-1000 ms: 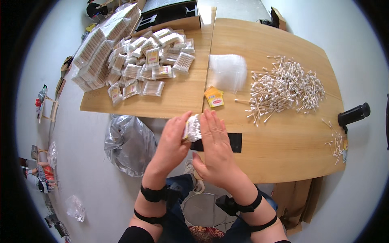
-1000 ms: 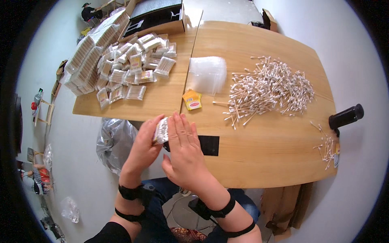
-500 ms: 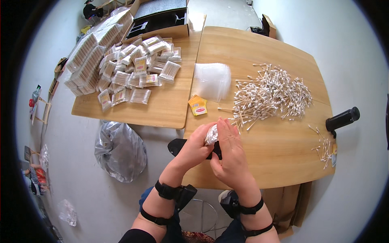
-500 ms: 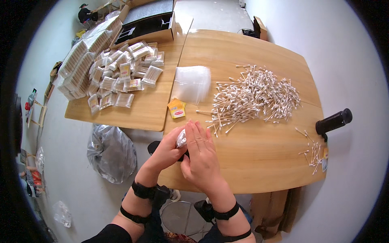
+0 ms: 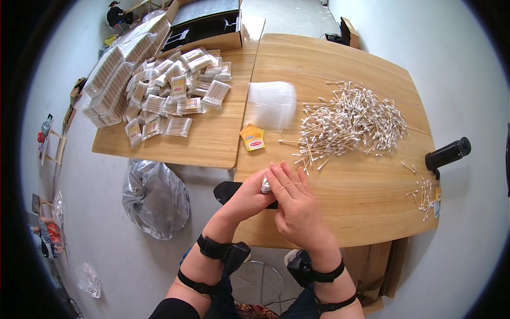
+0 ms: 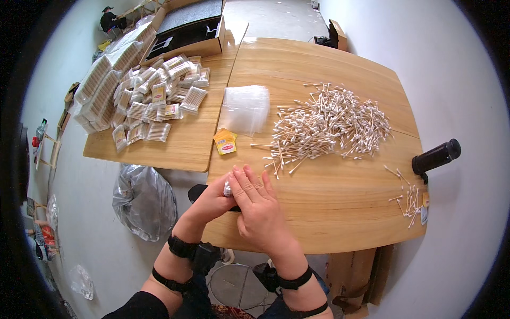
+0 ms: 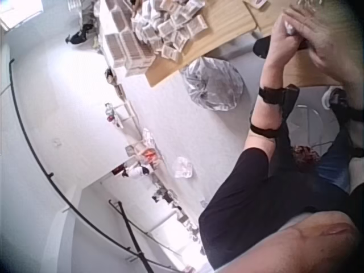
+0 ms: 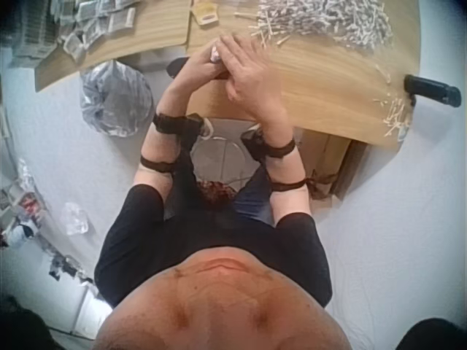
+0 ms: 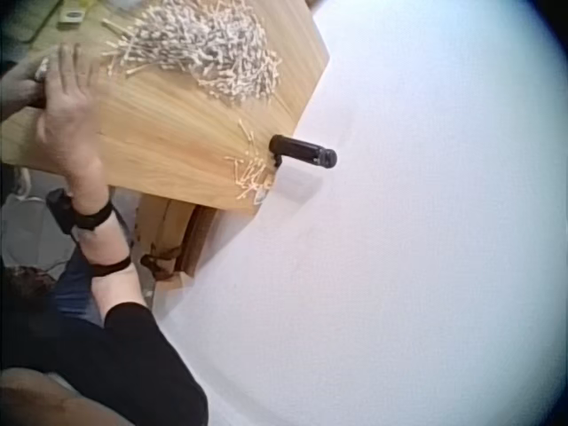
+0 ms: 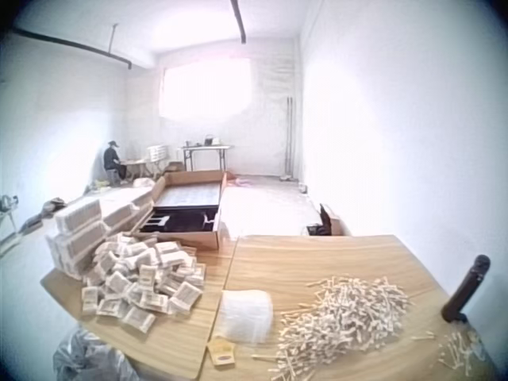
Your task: Sorting and packaging cotton swabs into individual plastic wrappers and arranging them on cardboard.
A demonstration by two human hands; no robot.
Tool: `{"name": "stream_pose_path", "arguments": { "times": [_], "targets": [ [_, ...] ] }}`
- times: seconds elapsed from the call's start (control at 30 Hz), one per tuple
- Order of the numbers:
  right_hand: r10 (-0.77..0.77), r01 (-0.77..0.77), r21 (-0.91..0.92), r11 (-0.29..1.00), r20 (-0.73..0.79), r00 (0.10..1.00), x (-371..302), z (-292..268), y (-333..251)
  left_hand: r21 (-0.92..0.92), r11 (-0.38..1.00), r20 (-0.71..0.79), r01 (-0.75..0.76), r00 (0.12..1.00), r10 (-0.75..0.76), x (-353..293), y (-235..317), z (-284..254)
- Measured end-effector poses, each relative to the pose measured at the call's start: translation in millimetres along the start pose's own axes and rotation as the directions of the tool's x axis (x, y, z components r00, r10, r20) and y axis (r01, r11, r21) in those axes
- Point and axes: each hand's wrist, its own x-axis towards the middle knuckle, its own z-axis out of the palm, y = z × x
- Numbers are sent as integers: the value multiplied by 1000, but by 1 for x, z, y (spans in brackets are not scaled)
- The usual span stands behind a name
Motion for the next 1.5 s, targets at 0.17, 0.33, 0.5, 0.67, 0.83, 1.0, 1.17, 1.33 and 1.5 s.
{"name": "stream_pose_path", "arguments": {
  "times": [0.17, 0.33, 0.5, 0.67, 0.83, 1.0, 1.17, 1.33, 1.5],
  "targets": [
    [88, -51, 229, 972, -154, 984, 1, -7, 3, -279, 939, 183, 199, 971, -152, 0, -12, -7],
    [79, -21, 312, 950, -175, 981, -1, -6, 16, -278, 935, 318, 222, 939, -129, -1, -5, 3],
    [138, -54, 497, 866, -134, 981, -2, -5, 19, -236, 914, 414, 331, 885, -213, -2, -11, -2],
    [315, -197, 645, 738, -72, 946, 8, -16, 8, -327, 869, 441, 371, 873, -206, -2, -1, -4],
    [273, -210, 669, 713, 11, 962, -7, -17, 39, -377, 867, 485, 326, 867, -115, 0, -8, 1],
    [379, -294, 467, 834, -99, 920, -11, -14, 22, -260, 936, 252, 238, 952, -172, -2, -22, 10],
    [450, -322, 535, 781, -123, 885, -16, -8, 29, -299, 925, 242, 235, 956, -164, 3, -27, 13],
    [436, -241, 554, 796, -250, 864, -18, -3, 36, -366, 922, 114, 124, 990, -88, 5, -23, 19],
    [607, -402, 656, 639, -110, 787, -12, 3, 31, -340, 940, -31, -19, 999, 8, 7, -36, 23]
  ]
}}
